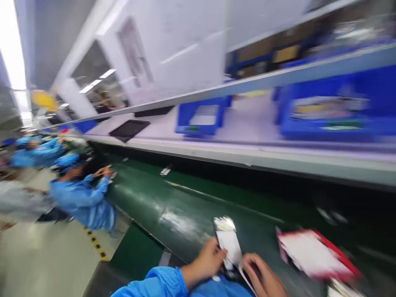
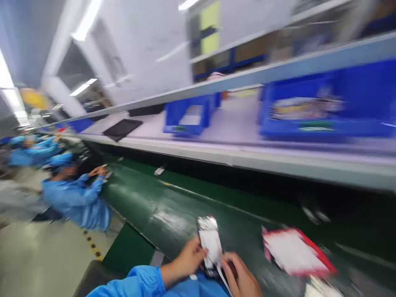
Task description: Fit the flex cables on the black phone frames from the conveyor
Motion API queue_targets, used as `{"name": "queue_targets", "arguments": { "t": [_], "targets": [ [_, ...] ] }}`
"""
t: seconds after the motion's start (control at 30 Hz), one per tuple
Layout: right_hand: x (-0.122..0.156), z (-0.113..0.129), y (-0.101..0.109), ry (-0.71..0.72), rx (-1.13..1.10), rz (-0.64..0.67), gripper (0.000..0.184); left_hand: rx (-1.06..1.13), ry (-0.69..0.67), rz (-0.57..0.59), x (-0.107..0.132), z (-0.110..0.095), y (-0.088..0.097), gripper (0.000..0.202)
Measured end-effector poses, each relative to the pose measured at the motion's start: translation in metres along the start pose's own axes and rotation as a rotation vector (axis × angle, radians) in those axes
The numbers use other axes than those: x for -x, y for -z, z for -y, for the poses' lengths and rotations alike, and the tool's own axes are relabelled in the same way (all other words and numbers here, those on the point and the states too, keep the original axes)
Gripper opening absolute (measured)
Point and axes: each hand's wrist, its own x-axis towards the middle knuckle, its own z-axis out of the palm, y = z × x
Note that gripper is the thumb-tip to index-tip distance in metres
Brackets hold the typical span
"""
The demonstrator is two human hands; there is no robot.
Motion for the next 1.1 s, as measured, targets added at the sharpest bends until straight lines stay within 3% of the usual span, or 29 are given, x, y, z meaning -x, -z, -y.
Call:
{"name": "queue_targets", "arguments": {
  "t": [0.07, 0.13, 0.27, 0.37, 0.47, 0.57, 0.6, 0.67, 0.73, 0.83, 0.9, 1.0, 1.1],
  "targets": [
    [-0.006, 0.016, 0.005, -0.159, -0.134, -0.121, 0.059, -0.013, -0.006, 0.038, -0.006, -0.011, 0.006, 0.057],
    [-0.017, 0.013, 0.02, -0.284, -0.19, -0.306, 0.067, -0.032, 0.018, 0.088, -0.022, -0.017, 0.012, 0.061],
    [-0.027, -0.032, 0.079, -0.42, -0.119, -0.63, 0.067, -0.026, 0.035, 0.033, -0.044, -0.022, 0.017, 0.065],
    [-0.033, -0.058, 0.118, -0.463, -0.022, -0.721, 0.052, 0.014, 0.042, 0.037, -0.039, -0.028, 0.014, 0.066],
    [-0.043, -0.05, 0.122, -0.419, 0.082, -0.68, 0.038, 0.075, 0.053, 0.039, -0.031, -0.036, 0.004, 0.067],
    [-0.037, -0.006, 0.087, -0.268, 0.133, -0.506, 0.038, 0.123, 0.025, 0.069, -0.025, -0.041, -0.009, 0.066],
    [-0.032, 0.012, 0.072, -0.177, 0.134, -0.408, 0.037, 0.131, 0.013, 0.091, -0.023, -0.041, -0.013, 0.064],
    [-0.02, 0.047, 0.045, 0.156, 0.231, -0.153, 0.04, 0.142, 0.004, 0.139, -0.016, -0.04, -0.02, 0.061],
    [-0.012, 0.07, 0.028, 0.291, 0.218, -0.076, 0.024, 0.179, 0.035, 0.214, -0.01, -0.037, -0.024, 0.061],
    [-0.006, 0.081, 0.027, 0.214, 0.151, -0.07, 0.031, 0.327, 0.151, 0.359, -0.004, -0.037, -0.021, 0.062],
    [-0.003, 0.08, 0.034, 0.1, 0.12, -0.016, 0.033, 0.372, 0.2, 0.339, -0.004, -0.039, -0.013, 0.059],
    [0.003, 0.079, 0.044, 0.033, 0.134, 0.037, 0.033, 0.264, 0.187, 0.202, -0.004, -0.045, 0.0, 0.057],
    [0.007, 0.08, 0.044, 0.027, 0.19, -0.001, 0.032, 0.125, 0.156, 0.308, 0.0, -0.051, 0.005, 0.078]
  ]
}}
